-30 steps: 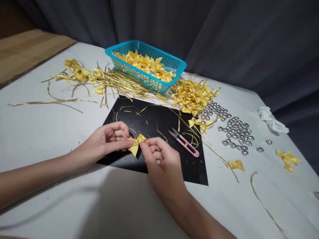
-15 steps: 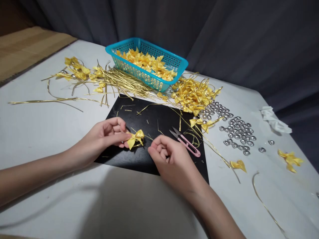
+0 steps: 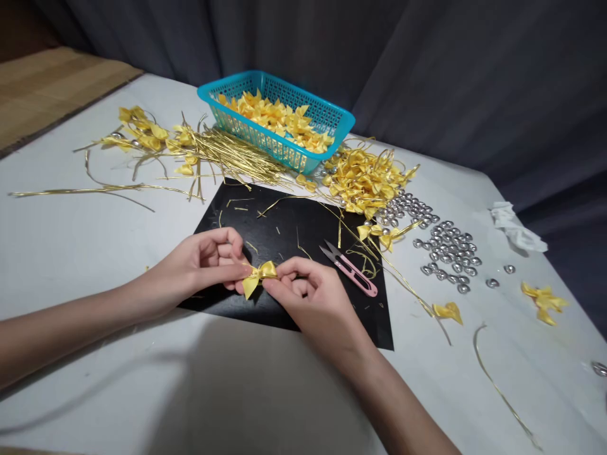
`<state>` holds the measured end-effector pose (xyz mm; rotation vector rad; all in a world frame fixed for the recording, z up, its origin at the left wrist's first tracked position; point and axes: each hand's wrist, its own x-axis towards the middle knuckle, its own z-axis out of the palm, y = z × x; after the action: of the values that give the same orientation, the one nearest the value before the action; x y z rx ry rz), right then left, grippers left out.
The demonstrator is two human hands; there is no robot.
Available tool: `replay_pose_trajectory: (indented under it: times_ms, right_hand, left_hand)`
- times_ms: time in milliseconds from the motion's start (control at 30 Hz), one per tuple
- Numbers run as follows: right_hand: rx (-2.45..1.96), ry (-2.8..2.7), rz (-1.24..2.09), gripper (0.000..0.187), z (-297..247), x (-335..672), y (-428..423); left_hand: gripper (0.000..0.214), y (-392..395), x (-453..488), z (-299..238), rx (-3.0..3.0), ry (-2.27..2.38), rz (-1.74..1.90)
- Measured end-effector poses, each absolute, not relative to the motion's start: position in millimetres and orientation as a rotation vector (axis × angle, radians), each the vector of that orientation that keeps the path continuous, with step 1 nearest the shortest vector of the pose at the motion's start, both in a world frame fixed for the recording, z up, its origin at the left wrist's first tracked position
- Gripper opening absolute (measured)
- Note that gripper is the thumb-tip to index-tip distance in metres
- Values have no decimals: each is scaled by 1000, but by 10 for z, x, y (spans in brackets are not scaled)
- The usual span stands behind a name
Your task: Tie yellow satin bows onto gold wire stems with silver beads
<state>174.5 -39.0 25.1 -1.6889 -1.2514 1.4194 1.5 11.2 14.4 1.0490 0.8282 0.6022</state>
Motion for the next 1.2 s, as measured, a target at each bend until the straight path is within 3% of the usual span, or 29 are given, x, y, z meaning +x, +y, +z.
replay_pose_trajectory:
  times_ms: [100,167,300,400,600,833,1067,1200]
  right_hand:
    - [-1706,-1449,1007,14,263,1735,-400]
    - [-1702,-1417,1111,12,276,1750,-403]
    - [-1542,-1082,1704,20,268,1814,-390]
    - [-1416,-917,1864,20,248,1836,-384]
    - [-1509,-829,1696,24,227,1827,-375]
    - [-1633,-1102,1361,22,277,1772,-378]
    - [-1418,-896,1716,21,263,1799,-404]
    - [-1457,-944,1710,23,235,1801,-398]
  left_hand:
    - [26,108,24,157,1047,865,610]
    - [26,113,27,164,1039,857,611]
    - [23,128,23,161,1032,822,598]
    - [20,129,17,147,1048,809,585]
    - [19,120,12,140,1065,826,567]
    - [17,123,29,217,1077,866,488]
    - [8,104,7,181,1145,841,397]
    - [9,100,7,184,1111,854,434]
